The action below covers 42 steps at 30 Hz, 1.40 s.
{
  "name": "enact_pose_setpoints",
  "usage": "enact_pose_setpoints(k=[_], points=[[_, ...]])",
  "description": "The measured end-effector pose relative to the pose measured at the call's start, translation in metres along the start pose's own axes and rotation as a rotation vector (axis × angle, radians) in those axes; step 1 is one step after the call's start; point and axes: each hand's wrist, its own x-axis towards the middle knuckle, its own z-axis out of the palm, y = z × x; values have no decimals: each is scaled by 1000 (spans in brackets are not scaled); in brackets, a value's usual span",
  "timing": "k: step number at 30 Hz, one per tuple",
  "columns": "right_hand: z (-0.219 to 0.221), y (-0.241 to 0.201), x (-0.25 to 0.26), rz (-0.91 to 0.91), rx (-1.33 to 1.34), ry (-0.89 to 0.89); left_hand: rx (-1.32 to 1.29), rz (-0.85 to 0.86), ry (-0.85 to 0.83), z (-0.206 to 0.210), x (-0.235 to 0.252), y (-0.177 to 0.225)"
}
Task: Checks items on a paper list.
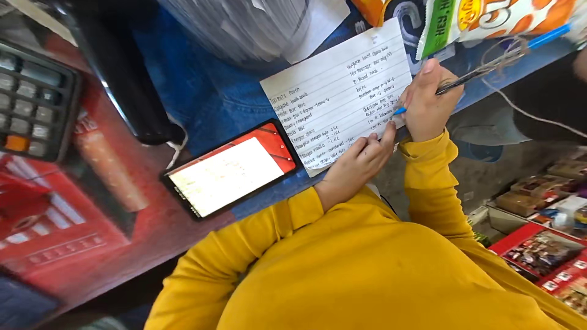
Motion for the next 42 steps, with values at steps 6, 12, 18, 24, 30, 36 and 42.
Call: enact_pose_setpoints(k=[6, 12, 18, 24, 30, 36, 42], points=[[-2, 1, 0, 13, -17, 4, -10, 3, -7, 0, -1, 0], [-3, 1, 0, 17, 25, -14, -9, 3, -14, 0, -1, 0], [-7, 2, 0, 3, 8, -65, -35, -6, -32, -2, -2, 1], [-13, 6, 0, -91, -43, -169, -2, 4, -62, -6, -1, 0], [-28, 14, 7, -298, 4, -382, 6, 15, -23, -3, 2, -2], [-33, 19, 11, -295, 76, -422, 15, -3, 4, -2, 4, -1], [-30, 15, 7, -23, 195, -187, -24, 19, -48, 17, -1, 7]])
